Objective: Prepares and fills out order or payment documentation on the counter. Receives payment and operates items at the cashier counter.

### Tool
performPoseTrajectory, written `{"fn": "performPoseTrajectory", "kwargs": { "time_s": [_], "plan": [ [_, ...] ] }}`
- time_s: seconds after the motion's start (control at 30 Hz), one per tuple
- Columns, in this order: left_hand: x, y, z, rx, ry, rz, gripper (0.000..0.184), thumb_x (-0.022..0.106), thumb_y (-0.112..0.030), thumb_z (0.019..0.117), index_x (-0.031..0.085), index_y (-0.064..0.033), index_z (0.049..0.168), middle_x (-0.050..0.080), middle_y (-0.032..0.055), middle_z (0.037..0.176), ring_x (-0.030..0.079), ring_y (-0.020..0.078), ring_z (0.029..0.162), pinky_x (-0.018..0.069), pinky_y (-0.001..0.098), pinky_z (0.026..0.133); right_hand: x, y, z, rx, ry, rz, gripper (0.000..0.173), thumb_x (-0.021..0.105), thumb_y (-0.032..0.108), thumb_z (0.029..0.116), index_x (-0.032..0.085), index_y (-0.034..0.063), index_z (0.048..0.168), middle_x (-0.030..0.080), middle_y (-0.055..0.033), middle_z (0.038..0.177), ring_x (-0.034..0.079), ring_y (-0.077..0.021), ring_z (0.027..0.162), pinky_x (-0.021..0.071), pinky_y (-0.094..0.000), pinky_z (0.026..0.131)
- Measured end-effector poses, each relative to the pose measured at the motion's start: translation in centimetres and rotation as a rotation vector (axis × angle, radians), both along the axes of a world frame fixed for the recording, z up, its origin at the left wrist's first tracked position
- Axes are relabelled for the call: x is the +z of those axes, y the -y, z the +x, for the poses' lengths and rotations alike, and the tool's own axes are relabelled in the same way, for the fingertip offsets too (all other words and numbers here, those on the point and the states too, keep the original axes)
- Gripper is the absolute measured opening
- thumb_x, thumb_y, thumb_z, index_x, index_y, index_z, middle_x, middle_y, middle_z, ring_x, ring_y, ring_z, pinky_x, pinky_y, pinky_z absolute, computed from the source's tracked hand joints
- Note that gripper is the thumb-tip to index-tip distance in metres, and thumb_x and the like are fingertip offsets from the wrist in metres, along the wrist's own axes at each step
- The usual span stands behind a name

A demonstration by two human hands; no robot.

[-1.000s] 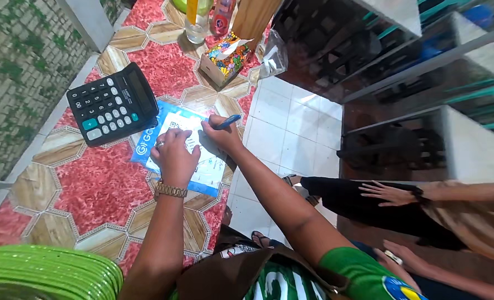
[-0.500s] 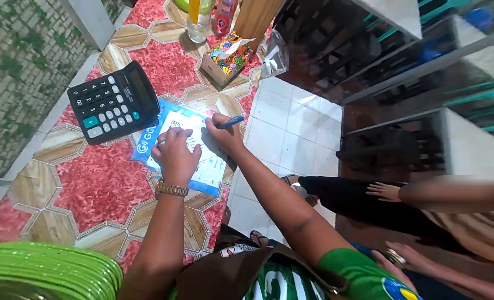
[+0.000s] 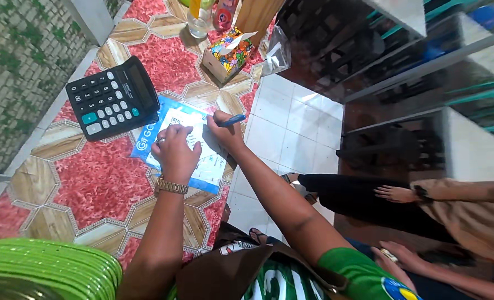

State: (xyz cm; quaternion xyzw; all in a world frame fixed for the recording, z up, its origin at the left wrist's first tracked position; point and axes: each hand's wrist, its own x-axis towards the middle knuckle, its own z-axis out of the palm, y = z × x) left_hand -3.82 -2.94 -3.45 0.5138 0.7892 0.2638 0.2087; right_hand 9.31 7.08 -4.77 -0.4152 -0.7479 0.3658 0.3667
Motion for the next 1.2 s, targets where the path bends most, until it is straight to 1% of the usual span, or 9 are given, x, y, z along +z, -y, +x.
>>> {"fn": "performPoseTrajectory", "kwargs": {
  "time_s": [0.27,0.33,0.47,0.53,0.67,0.73,0.8,0.93,1.2],
  "plan": [
    [0.03,-0.02,-0.01,-0.001,-0.007,0.002,0.037,0.079,-0.025,0.0855,0.073,-0.0175,0.122,0.061,0.0116,0.133,0.047,0.0397,0.132,0.0326,0.0682,0.100,-0.07,-0.19,-0.09,0.020,0.024,0.013,0.037,0.059,0.009,0.0960,0.045,0.0091,0.061,0.041,0.0024,0.056,0.040,-0.0060,0.052,0.0334,-0.0243,0.051],
    [0.12,0.06,-0.01,-0.007,-0.004,0.001,0.038,0.080,-0.025,0.0859,0.073,-0.0167,0.122,0.061,0.0125,0.134,0.047,0.0406,0.132,0.0329,0.0701,0.101,-0.06,-0.17,0.08,0.031,0.008,-0.007,0.036,0.059,0.009,0.0954,0.047,0.0088,0.061,0.042,0.0028,0.056,0.041,-0.0054,0.052,0.0344,-0.0242,0.051],
    [0.18,-0.04,-0.02,-0.004,-0.003,0.002,0.039,0.080,-0.025,0.0856,0.073,-0.0168,0.123,0.061,0.0121,0.133,0.047,0.0402,0.132,0.0327,0.0695,0.102,0.34,-0.31,-0.16,-0.005,-0.082,-0.080,0.036,0.060,0.009,0.0965,0.046,0.0107,0.063,0.042,0.0050,0.056,0.040,-0.0022,0.051,0.0335,-0.0200,0.050],
    [0.17,0.00,0.03,-0.004,-0.003,0.001,0.038,0.080,-0.025,0.0857,0.073,-0.0163,0.122,0.061,0.0123,0.133,0.047,0.0404,0.133,0.0329,0.0692,0.101,0.51,-0.26,-0.28,-0.009,-0.087,-0.095,0.036,0.061,0.009,0.0970,0.047,0.0102,0.064,0.042,0.0047,0.056,0.040,-0.0019,0.050,0.0337,-0.0193,0.050],
    [0.13,0.01,0.06,0.000,-0.010,-0.001,0.038,0.080,-0.026,0.0857,0.073,-0.0170,0.122,0.061,0.0117,0.133,0.047,0.0394,0.132,0.0326,0.0688,0.101,0.60,-0.28,-0.50,-0.003,-0.029,-0.100,0.036,0.062,0.013,0.0983,0.048,0.0090,0.065,0.043,0.0032,0.058,0.041,-0.0040,0.051,0.0346,-0.0212,0.051],
    [0.06,-0.02,0.10,0.002,-0.010,0.002,0.039,0.080,-0.026,0.0854,0.073,-0.0165,0.122,0.061,0.0117,0.132,0.047,0.0388,0.132,0.0321,0.0690,0.102,0.55,-0.29,-0.55,-0.002,0.012,-0.090,0.036,0.061,0.013,0.0983,0.048,0.0083,0.065,0.043,0.0018,0.059,0.042,-0.0061,0.052,0.0353,-0.0240,0.052],
    [0.03,-0.01,0.09,0.004,-0.009,-0.004,0.038,0.080,-0.025,0.0854,0.073,-0.0173,0.122,0.061,0.0112,0.132,0.047,0.0387,0.131,0.0322,0.0687,0.101,0.57,-0.25,-0.50,0.002,0.029,-0.103,0.037,0.061,0.013,0.0974,0.046,0.0095,0.064,0.043,0.0024,0.057,0.042,-0.0063,0.052,0.0344,-0.0249,0.051],
    [0.16,-0.02,0.03,0.004,0.000,-0.012,0.038,0.080,-0.026,0.0856,0.073,-0.0177,0.122,0.061,0.0111,0.133,0.047,0.0388,0.132,0.0319,0.0690,0.101,0.30,-0.25,-0.52,-0.014,-0.021,-0.075,0.037,0.060,0.011,0.0970,0.045,0.0100,0.063,0.041,0.0033,0.056,0.040,-0.0047,0.051,0.0336,-0.0228,0.050],
    [0.13,0.03,0.09,0.002,-0.001,-0.012,0.038,0.079,-0.026,0.0863,0.073,-0.0180,0.123,0.061,0.0109,0.133,0.047,0.0391,0.132,0.0326,0.0679,0.101,0.25,-0.29,-0.53,-0.022,0.048,-0.052,0.037,0.060,0.012,0.0973,0.045,0.0096,0.064,0.041,0.0024,0.057,0.040,-0.0060,0.052,0.0340,-0.0239,0.051]
  ]
}}
